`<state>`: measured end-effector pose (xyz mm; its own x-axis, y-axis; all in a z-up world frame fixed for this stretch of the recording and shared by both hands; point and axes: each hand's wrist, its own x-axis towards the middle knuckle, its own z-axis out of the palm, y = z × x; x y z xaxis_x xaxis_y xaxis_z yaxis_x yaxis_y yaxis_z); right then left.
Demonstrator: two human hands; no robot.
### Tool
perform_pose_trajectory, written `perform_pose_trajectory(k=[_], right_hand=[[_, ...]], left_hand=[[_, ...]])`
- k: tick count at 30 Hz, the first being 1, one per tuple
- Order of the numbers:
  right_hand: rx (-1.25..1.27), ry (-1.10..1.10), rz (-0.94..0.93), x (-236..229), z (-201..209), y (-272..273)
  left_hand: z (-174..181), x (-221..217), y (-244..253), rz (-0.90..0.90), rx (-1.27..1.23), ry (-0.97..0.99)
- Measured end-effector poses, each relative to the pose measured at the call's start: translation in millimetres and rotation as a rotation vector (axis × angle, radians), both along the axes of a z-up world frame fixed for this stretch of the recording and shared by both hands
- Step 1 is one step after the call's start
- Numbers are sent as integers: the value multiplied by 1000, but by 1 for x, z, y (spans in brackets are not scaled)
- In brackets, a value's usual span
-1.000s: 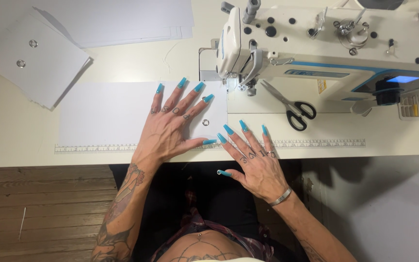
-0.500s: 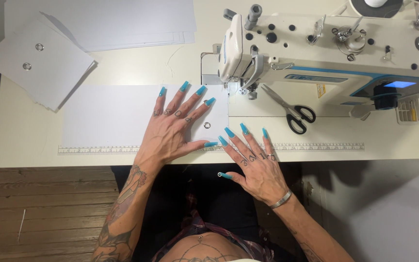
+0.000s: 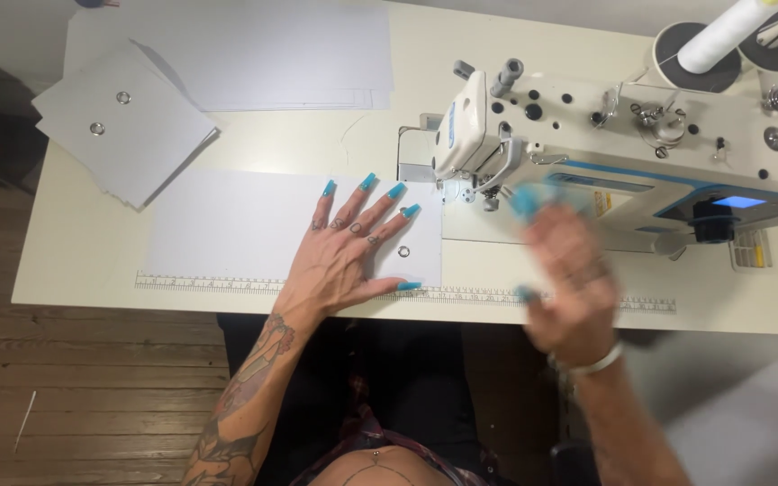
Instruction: Folding and trimming paper patterns for leather goods production at a sewing station
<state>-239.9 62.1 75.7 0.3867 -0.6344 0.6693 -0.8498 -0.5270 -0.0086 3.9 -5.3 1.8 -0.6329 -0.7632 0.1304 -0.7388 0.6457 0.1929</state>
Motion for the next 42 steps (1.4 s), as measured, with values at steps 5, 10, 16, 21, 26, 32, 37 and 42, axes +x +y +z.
perform_pose_trajectory(k=[5,10,16,21,26,32,37,42], right_hand=[[-136,-17,81,17,91,-64],[237,49,46,35,118,-130],[1022,0,-288,77,141,-145],[954,30,-244,82,146,-134],[929,74,-303,79,137,-137],[920,89,-304,80,121,-135],[734,117,-155,67,112,-123],[-357,341,153,73,102,-42]], left_hand=[[-2,7,1,-81,-166,75],[-8,9,1,-72,-151,113],[-11,11,2,-69,-140,118],[-11,11,3,-75,-132,143],[-11,11,3,-81,-137,135],[-10,10,4,-91,-176,154],[-10,10,4,-100,-151,131],[-9,10,3,-86,-167,126]])
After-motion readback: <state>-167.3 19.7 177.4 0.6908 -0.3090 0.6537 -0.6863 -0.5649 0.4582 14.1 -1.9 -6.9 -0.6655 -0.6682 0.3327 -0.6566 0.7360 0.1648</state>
